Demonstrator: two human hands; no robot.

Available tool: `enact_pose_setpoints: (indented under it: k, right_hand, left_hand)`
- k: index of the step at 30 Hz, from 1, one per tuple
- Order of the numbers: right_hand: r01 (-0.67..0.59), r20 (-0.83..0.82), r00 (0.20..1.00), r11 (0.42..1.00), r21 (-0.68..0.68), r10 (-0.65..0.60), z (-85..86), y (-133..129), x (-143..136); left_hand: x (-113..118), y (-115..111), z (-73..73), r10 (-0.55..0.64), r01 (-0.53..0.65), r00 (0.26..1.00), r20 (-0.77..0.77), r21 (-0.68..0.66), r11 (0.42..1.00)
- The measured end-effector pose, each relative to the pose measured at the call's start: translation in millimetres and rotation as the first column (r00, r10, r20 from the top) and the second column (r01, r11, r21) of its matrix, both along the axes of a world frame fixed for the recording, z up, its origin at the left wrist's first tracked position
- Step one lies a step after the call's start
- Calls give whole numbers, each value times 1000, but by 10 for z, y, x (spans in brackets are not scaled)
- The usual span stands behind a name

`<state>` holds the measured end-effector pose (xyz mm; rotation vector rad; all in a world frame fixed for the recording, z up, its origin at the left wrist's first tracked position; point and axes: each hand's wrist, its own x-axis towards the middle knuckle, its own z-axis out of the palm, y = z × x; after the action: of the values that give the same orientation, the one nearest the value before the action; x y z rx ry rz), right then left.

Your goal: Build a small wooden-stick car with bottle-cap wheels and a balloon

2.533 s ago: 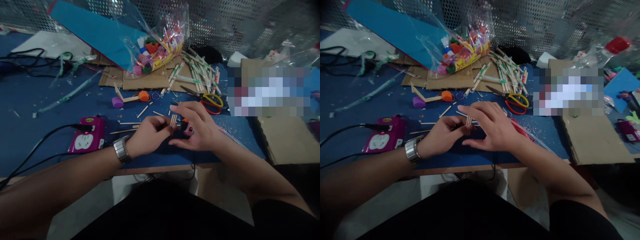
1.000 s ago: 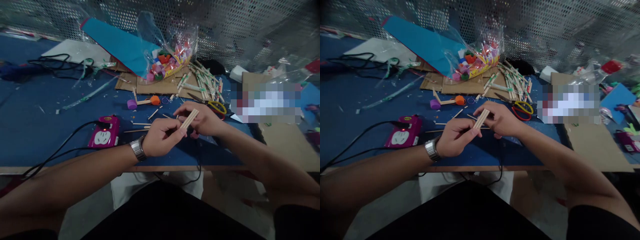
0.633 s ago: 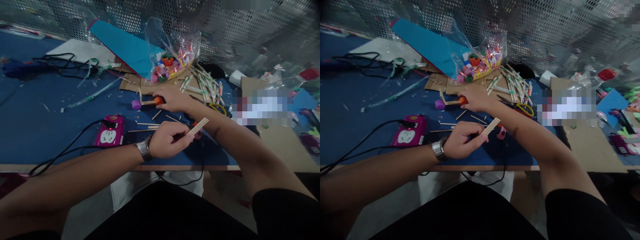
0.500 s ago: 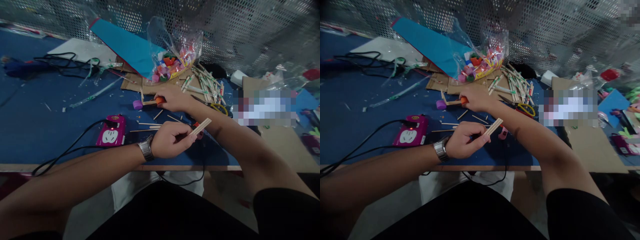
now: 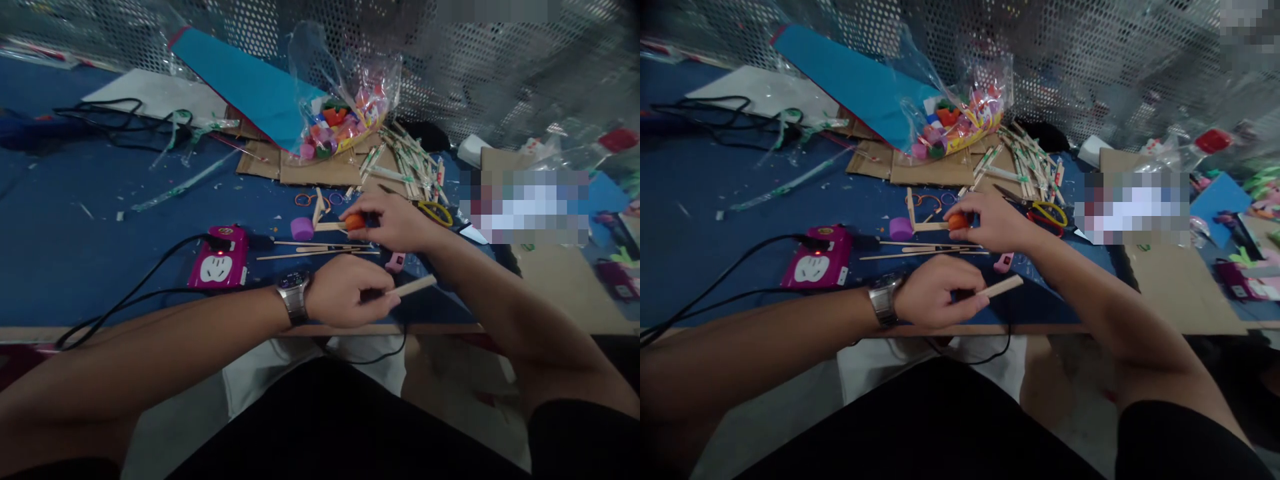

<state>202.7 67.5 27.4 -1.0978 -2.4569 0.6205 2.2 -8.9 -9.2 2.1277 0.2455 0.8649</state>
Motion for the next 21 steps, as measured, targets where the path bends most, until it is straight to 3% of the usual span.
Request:
enact_pose_setpoints:
  k: [4, 8, 15, 21]
  right_hand:
    - [42, -5, 999, 999, 15, -42, -58, -461, 215]
    - [55, 82, 995, 994, 91, -63, -169, -732, 326]
    - [52, 111, 991, 979, 195, -75, -303, -791, 319]
    - [48, 127, 989, 985, 163, -70, -361, -790, 312]
  left_hand:
    - [25, -95, -44, -194, 201, 979, -57, 163, 966]
    - [27, -122, -43, -218, 241, 968, -127, 206, 948]
    - [26, -103, -52, -207, 228, 965, -159, 124, 966]
    - [8, -104, -60, -188, 207, 972, -140, 145, 967]
